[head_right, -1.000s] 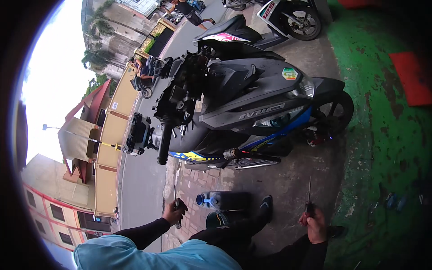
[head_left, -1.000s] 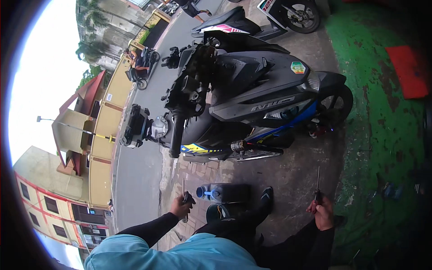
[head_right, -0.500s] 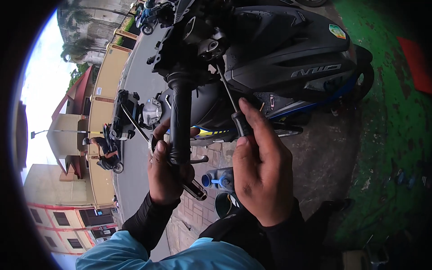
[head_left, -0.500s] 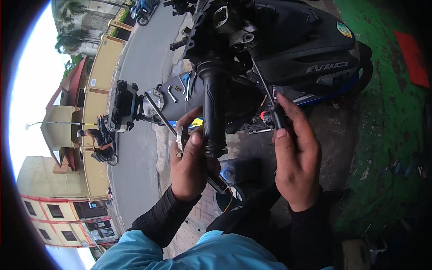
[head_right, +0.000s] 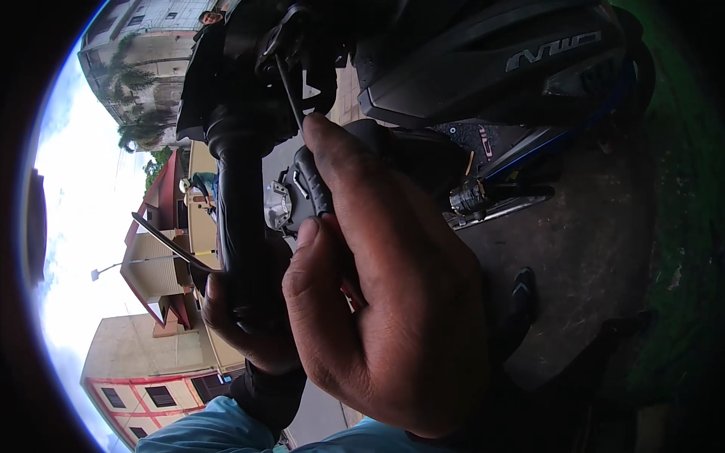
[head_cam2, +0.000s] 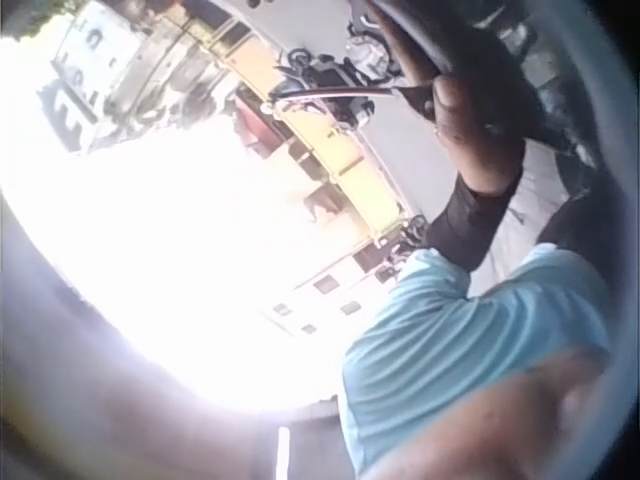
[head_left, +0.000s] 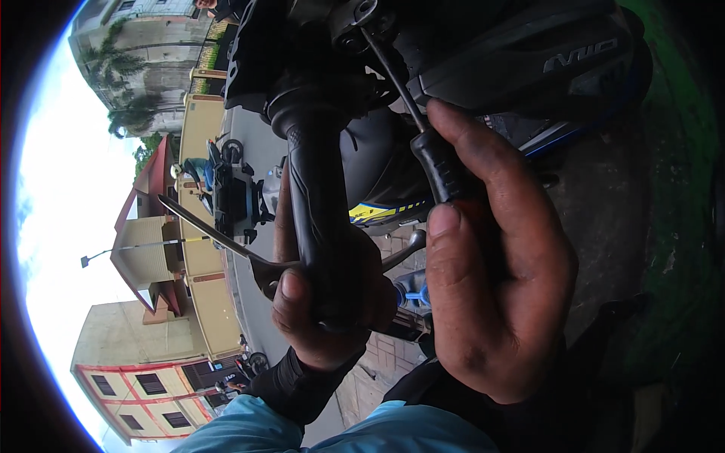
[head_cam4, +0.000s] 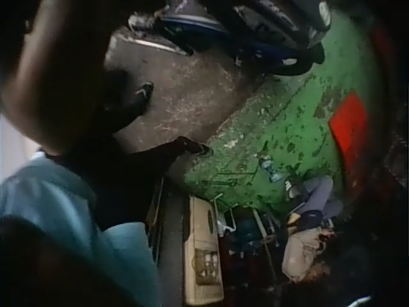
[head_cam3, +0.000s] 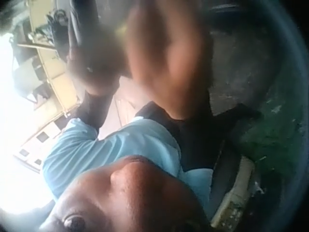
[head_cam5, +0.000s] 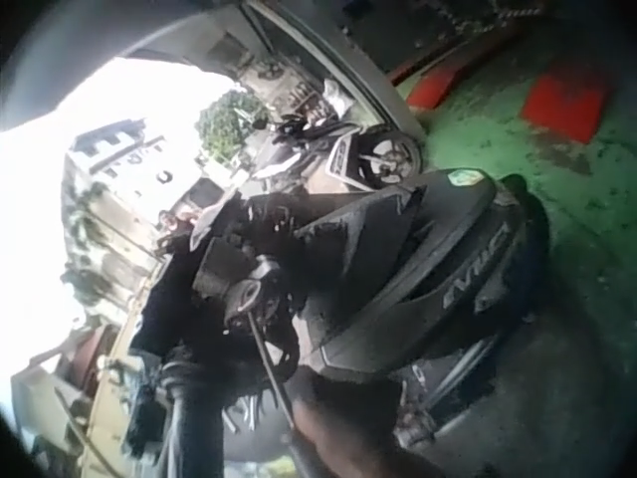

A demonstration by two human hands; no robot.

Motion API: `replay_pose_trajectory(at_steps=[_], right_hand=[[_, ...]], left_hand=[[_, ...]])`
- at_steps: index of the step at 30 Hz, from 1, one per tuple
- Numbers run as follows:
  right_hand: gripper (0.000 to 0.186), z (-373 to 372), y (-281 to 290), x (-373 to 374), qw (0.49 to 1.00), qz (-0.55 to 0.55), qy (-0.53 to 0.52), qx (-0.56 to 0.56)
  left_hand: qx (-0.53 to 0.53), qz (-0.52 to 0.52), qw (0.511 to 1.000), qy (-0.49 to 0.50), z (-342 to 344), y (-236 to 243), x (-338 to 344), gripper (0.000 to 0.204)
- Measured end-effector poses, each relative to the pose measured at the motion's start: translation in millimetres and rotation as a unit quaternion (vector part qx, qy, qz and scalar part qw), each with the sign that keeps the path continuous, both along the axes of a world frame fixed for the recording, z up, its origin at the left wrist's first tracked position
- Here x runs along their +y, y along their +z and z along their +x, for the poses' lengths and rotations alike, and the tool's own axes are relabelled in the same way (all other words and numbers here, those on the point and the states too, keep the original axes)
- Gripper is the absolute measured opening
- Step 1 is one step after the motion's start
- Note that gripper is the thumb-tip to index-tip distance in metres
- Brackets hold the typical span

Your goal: Repairing and cleaning motorcycle components, specifically focusing on the brake master cylinder area.

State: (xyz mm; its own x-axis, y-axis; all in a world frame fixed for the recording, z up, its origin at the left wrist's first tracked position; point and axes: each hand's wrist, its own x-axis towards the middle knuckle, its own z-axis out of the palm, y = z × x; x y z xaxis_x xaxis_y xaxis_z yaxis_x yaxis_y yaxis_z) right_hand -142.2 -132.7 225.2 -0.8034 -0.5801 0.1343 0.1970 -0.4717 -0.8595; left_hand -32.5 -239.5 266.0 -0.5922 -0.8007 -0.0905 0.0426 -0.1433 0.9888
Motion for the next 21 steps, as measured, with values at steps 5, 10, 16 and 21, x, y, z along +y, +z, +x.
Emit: replay_pose_trajectory(at_steps=[5,10,16,21], right_hand=[[0.042,3.4,-8.5,-22.2,0.985,-0.111,-0.116,0.062],[0.042,1.8,-37.3,-44.0,0.943,-0.153,-0.236,0.179],[0.041,1.7,4.3,-13.5,0.999,0.022,-0.035,0.030],[0.041,0.2,12.6,-13.6,0.992,0.077,-0.085,0.048]], left_hand=[[0.031,0.033,0.998,-0.033,-6.2,5.8,2.5,0.107],[-0.048,-0.037,0.998,-0.009,-3.5,-3.1,-1.1,0.108],[-0.073,-0.049,0.994,-0.057,0.8,2.2,-2.7,0.111],[-0.002,0.044,0.998,-0.054,-6.7,7.9,-1.4,0.111]])
